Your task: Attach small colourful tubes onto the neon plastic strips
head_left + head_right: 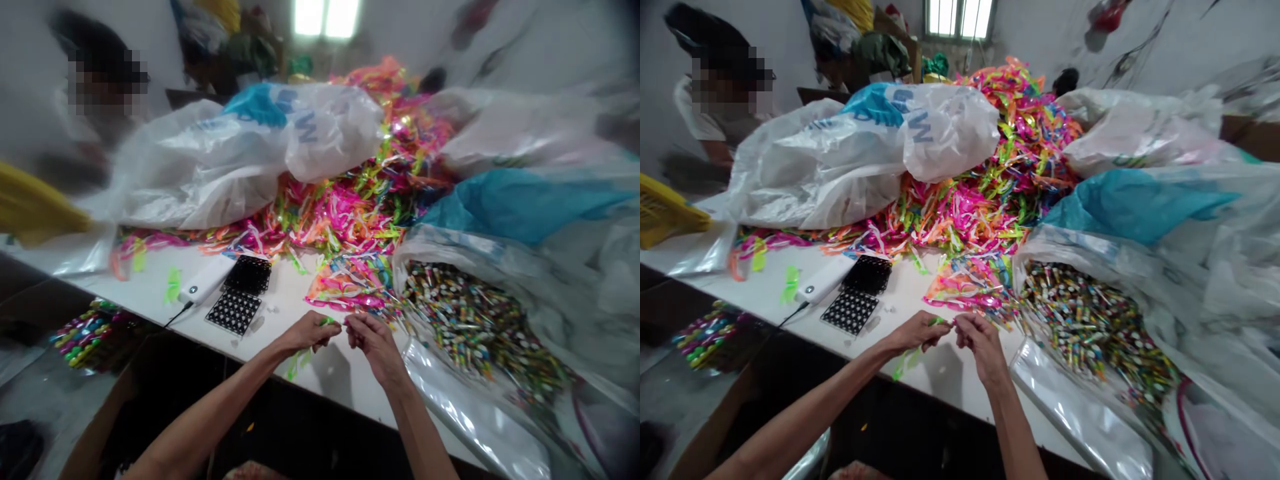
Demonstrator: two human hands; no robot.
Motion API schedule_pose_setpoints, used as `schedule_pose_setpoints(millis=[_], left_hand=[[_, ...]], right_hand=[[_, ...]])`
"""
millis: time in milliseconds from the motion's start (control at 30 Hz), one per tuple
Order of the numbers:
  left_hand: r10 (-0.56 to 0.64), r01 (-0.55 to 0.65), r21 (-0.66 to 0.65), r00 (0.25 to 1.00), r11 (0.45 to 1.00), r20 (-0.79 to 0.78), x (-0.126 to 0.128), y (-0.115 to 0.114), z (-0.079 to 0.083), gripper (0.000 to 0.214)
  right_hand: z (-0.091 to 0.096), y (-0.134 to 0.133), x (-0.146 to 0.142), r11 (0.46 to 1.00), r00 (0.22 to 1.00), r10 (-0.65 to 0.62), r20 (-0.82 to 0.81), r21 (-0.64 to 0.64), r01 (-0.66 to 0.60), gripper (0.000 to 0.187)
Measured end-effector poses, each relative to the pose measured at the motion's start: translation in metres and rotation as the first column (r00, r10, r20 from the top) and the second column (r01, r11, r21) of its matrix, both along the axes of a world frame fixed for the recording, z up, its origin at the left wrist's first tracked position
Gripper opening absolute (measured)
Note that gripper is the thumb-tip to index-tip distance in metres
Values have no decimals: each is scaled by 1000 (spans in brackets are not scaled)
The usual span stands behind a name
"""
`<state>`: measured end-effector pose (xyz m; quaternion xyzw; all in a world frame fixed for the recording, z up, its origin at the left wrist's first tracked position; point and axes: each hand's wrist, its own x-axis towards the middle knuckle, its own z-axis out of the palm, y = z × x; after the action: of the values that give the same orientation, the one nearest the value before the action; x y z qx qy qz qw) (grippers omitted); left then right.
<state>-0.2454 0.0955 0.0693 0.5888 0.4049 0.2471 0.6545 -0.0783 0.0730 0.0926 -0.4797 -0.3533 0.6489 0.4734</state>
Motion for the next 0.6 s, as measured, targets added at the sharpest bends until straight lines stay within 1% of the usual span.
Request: schedule_pose_setpoints(millis=[100,233,400,500,600], left_hand=[[-79,79,-37,997,996,-18,1,-3,4,36],[-147,148,-72,989,986,20,1,-4,10,32],[-257,255,-57,966,965,-17,0,0,15,34],[-307,306,-40,952,951,-21,0,2,14,36],[-330,330,-36,944,943,-14,0,2,14,36]], right_hand=[[8,-1,-1,999,999,36,28,-2,-36,23],[12,-1,0,997,996,73,42,4,-73,22],[16,-2,7,996,996,86,4,2,-86,20],[19,-3,10,993,993,114,30,6,-114,18],[21,-4,13,987,985,162,62,5,-163,16]])
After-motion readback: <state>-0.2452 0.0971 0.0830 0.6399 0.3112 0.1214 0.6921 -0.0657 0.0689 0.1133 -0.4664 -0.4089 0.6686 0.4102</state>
